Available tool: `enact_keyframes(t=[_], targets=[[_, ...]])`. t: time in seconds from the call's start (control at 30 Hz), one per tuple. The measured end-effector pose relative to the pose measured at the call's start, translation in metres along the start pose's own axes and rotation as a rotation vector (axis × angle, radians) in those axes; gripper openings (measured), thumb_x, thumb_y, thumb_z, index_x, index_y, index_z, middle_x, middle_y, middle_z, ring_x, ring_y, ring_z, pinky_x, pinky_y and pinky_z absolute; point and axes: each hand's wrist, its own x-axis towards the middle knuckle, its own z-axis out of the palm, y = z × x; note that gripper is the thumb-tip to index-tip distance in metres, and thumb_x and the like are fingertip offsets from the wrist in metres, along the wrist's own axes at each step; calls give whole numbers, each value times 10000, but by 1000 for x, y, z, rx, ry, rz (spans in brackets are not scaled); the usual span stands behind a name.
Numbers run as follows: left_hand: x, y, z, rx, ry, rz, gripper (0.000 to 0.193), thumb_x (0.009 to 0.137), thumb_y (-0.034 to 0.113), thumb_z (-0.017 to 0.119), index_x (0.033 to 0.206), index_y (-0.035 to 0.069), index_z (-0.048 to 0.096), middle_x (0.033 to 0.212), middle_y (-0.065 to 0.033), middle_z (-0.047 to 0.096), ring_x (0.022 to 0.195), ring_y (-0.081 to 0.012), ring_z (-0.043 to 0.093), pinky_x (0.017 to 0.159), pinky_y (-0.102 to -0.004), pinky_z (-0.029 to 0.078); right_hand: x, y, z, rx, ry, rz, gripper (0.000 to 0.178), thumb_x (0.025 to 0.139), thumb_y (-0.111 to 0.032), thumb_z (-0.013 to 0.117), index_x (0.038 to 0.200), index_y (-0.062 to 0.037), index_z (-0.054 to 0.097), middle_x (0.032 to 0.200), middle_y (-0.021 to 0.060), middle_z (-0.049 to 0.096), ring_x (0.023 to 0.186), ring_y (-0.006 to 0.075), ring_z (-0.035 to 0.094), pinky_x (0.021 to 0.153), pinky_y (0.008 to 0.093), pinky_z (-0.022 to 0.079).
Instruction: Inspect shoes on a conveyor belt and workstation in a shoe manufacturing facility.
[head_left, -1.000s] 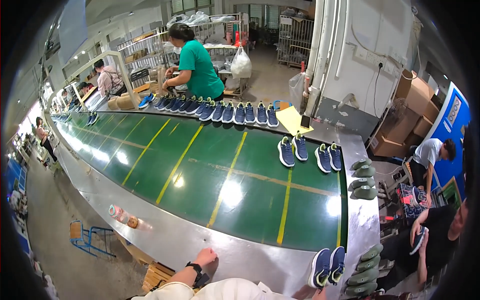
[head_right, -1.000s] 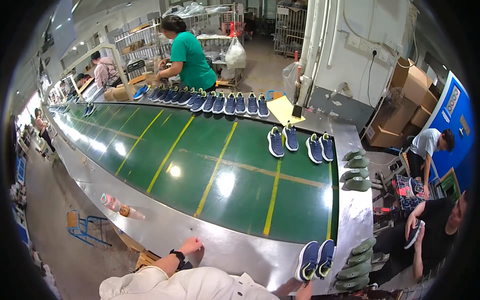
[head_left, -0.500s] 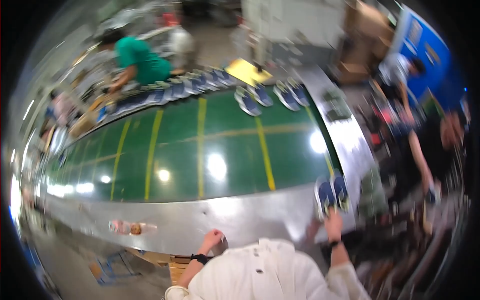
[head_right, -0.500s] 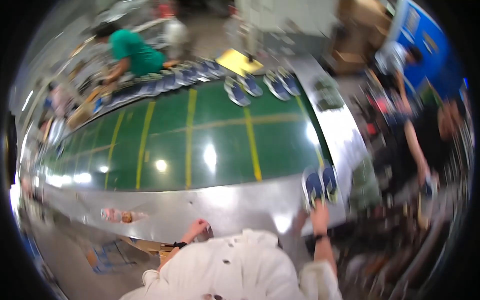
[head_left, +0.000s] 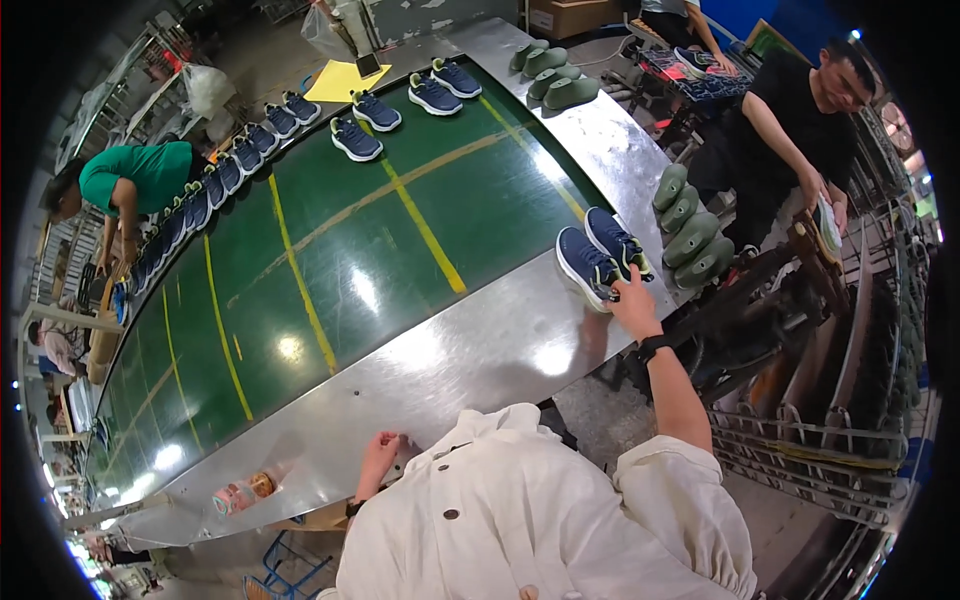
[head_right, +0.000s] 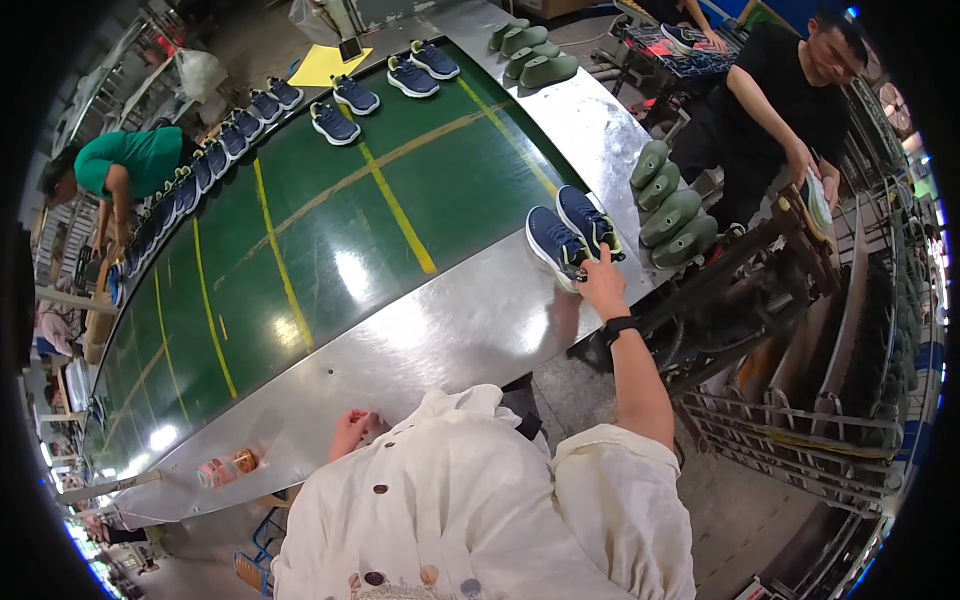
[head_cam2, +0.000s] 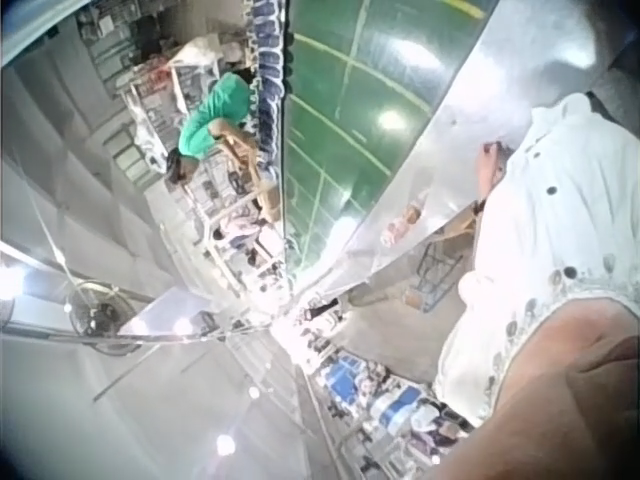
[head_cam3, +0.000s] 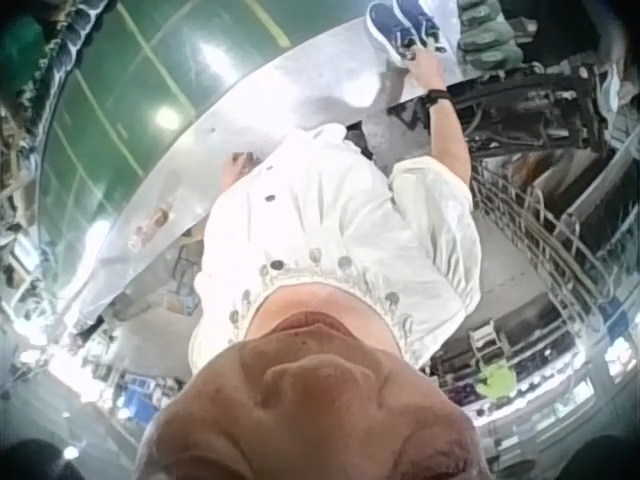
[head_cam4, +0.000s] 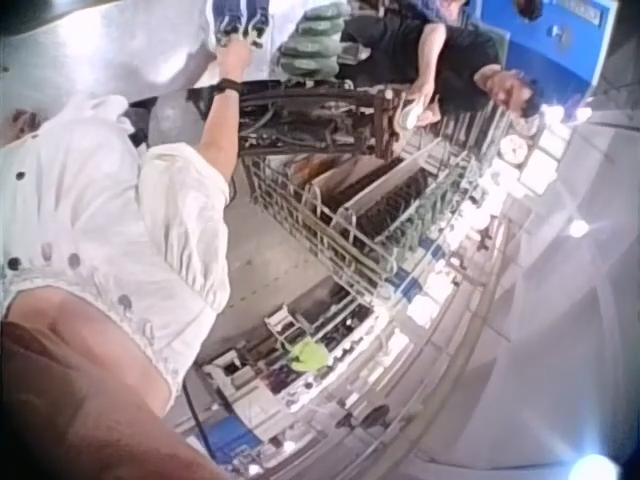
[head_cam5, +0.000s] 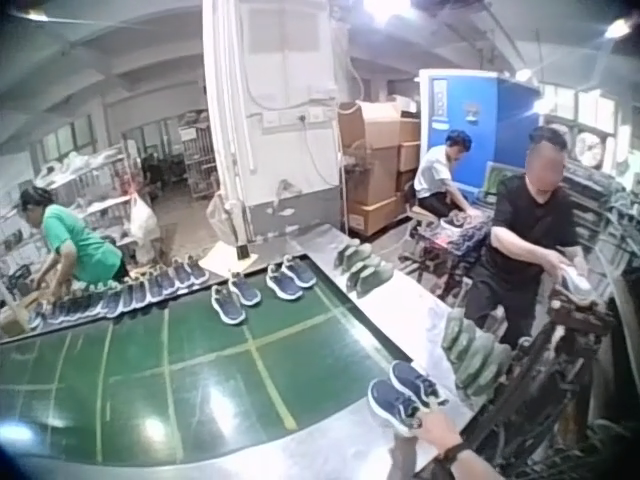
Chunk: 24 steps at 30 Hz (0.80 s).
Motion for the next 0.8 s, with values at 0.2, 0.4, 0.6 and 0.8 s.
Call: enact_keyframes(t=[0.2,0.4,0.6,0.8], targets=[[4,55,2,-76,-30,112,243,817,205,537,988,33,552,780,-44,590,651,-122,560,599,-247,454,11,-53,-10,208,-50,-75,396,664,-393,657,835,-39,606,860,184,559,796,339,558,687,414,454],[20,113,38,-635,-186,79,450,842,347,542,1172,61,431,941,-47,561,863,-135,560,725,-280,473,-53,-179,21,380,-211,-288,397,658,-391,665,799,-27,592,857,171,558,784,329,562,673,400,457],[53,102,60,-1411,-248,-164,493,825,445,529,1162,92,461,1069,-65,573,942,-204,565,843,-366,445,-108,-246,21,320,-461,-653,290,703,-323,648,776,-51,579,792,129,538,729,300,570,647,379,464],[18,109,14,-1495,-111,126,416,839,365,532,1102,44,504,1032,-71,583,925,-176,568,843,-316,443,-102,-262,-22,806,-515,-587,193,783,-190,603,885,-26,588,777,103,592,664,215,578,598,298,450]])
